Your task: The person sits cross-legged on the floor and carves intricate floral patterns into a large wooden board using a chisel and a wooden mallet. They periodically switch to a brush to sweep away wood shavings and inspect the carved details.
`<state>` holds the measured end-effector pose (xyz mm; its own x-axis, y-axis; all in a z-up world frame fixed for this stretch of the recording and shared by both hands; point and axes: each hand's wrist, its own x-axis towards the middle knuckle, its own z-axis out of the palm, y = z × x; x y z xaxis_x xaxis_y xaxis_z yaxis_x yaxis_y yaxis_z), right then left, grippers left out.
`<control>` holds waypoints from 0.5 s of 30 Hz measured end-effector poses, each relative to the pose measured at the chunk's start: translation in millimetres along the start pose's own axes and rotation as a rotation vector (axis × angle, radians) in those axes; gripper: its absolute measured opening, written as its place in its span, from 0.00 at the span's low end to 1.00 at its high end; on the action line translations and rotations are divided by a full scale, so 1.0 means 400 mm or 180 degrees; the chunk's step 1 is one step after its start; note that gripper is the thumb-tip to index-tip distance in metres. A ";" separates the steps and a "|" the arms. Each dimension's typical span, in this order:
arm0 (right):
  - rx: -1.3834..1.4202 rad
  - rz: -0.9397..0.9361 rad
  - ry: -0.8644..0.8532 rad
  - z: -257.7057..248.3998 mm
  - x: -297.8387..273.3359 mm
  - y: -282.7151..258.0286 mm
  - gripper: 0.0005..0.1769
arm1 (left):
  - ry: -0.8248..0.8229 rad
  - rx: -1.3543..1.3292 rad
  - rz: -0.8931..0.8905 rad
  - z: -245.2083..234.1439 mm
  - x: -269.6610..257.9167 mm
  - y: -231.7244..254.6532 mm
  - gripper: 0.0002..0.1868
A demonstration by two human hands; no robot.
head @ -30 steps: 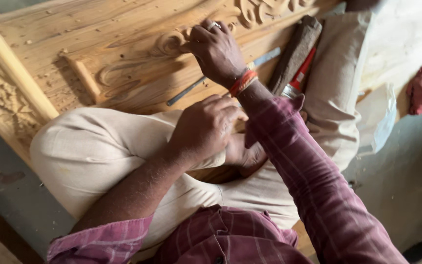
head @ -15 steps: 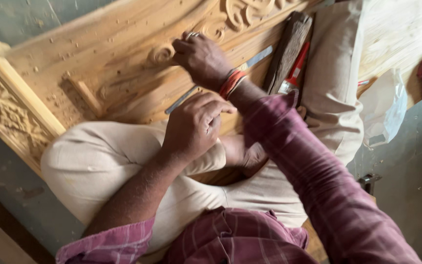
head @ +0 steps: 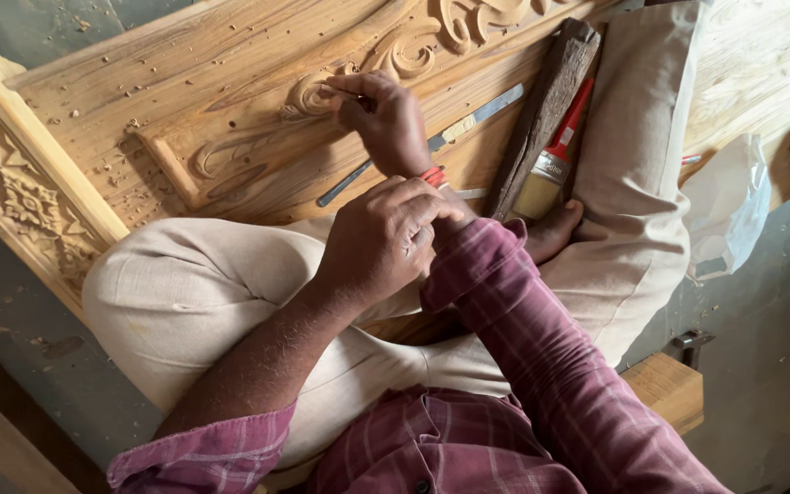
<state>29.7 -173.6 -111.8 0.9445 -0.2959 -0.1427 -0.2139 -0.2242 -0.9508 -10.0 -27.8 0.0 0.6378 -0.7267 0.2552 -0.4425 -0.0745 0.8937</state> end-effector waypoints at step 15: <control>-0.2481 -0.1784 -0.0532 0.011 0.041 -0.024 0.05 | -0.0026 -0.0285 0.0057 -0.010 0.004 0.023 0.11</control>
<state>48.1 -172.2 -106.3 0.9699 0.1631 0.1806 0.2292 -0.8618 -0.4526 -10.8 -26.9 10.1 0.6250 -0.7330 0.2687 -0.3954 -0.0004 0.9185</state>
